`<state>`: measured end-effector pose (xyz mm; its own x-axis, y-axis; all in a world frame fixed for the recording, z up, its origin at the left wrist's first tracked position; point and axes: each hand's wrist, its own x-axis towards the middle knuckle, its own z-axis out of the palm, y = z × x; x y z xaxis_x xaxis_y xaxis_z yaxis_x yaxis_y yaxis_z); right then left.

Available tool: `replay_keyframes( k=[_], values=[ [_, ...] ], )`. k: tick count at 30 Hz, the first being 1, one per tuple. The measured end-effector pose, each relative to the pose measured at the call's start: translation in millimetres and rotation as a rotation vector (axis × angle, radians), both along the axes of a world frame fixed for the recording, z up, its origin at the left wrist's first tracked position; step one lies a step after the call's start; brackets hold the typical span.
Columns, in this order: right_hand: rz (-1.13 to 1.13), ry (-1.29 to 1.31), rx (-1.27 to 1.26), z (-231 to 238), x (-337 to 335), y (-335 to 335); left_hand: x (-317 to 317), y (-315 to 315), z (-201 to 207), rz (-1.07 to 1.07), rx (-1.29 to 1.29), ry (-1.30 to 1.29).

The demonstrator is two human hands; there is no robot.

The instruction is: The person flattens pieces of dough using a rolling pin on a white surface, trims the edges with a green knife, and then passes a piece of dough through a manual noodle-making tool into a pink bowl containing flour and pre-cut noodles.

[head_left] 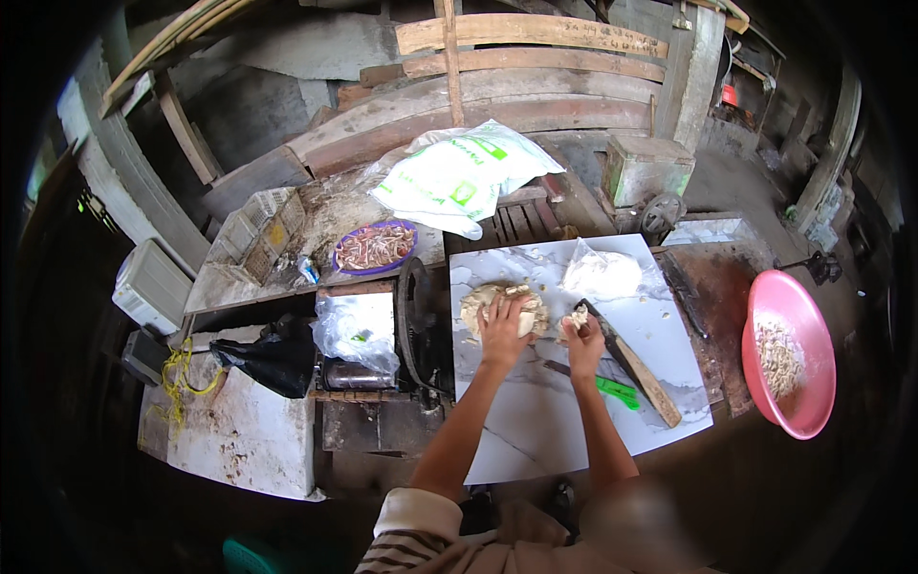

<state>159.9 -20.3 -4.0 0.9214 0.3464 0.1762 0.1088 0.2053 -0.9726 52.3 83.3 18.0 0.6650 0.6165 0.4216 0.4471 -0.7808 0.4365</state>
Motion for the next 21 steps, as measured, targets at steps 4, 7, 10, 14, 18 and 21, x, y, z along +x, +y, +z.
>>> replay_keyframes(
  k=[4, 7, 10, 14, 18, 21],
  values=[
    [0.435, 0.385, -0.046, 55.8, -2.7, -53.9, -12.7, 5.3, 3.5, -0.020, -0.154, -0.035],
    [0.636, 0.539, 0.098, 82.4, 8.3, -90.3, -3.4, -31.3, 14.2, 0.079, -0.091, -0.148],
    [0.731, 0.767, 0.264, 91.5, 17.1, -99.6, 9.6, -59.5, 27.7, 0.167, -0.175, -0.435],
    [0.700, 1.036, 0.444, 85.2, 30.4, -94.9, 28.5, -90.1, 38.7, 0.117, -0.335, -0.755],
    [0.645, 0.936, 0.385, 97.5, 20.3, -85.7, 24.9, -94.1, 40.5, 0.087, -0.435, -0.787],
    [0.676, 0.843, 0.375, 96.5, 23.9, -82.0, 20.1, -93.7, 36.6, 0.078, -0.510, -0.833]
  ],
)
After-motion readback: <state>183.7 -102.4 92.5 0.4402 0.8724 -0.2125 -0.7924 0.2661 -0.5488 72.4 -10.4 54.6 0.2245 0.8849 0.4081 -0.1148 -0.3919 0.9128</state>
